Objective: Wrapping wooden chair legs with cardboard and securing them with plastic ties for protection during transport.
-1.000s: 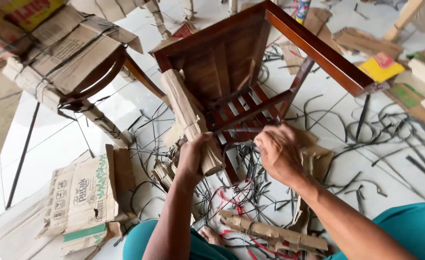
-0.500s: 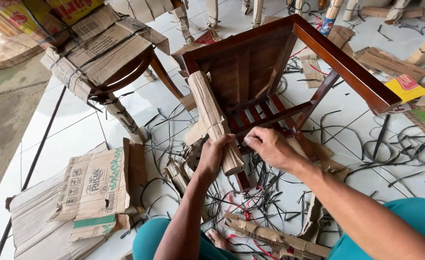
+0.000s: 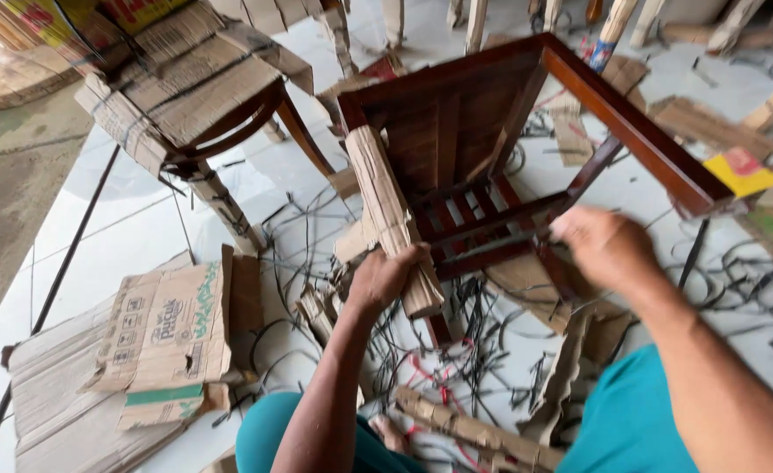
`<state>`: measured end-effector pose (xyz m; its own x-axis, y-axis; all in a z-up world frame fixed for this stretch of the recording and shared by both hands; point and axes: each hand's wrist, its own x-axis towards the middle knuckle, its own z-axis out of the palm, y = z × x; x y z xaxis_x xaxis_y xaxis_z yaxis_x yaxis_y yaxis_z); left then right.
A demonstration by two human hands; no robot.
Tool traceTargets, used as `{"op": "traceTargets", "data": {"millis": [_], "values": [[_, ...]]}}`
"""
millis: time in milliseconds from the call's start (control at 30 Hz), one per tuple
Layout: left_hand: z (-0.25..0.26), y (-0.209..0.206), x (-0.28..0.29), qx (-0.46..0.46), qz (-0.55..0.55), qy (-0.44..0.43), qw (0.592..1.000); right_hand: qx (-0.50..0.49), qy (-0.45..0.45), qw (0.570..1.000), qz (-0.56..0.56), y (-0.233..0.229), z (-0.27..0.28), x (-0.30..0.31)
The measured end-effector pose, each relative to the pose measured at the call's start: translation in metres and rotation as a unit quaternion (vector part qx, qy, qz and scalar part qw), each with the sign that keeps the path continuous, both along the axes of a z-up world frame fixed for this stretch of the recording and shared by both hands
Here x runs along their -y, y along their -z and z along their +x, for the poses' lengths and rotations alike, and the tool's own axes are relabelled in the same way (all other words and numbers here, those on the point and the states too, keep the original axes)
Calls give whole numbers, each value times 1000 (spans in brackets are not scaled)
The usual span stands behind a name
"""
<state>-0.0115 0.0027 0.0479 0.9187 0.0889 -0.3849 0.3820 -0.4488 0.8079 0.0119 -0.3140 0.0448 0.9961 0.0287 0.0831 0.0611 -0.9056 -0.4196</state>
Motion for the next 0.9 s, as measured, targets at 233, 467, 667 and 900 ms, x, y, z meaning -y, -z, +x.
{"op": "traceTargets", "data": {"millis": [233, 467, 667, 900], "values": [[-3, -10, 3, -2, 35, 1, 999, 11, 125, 989, -80, 16, 19, 55], [-4, -11, 8, -37, -5, -41, 998, 189, -195, 945, 183, 42, 14, -59], [-3, -7, 9, -38, -14, -54, 998, -201, -258, 843, 427, 49, -15, -127], [-20, -36, 17, 14, 97, -54, 994, -104, -146, 902, 392, 6, -20, -126]]}}
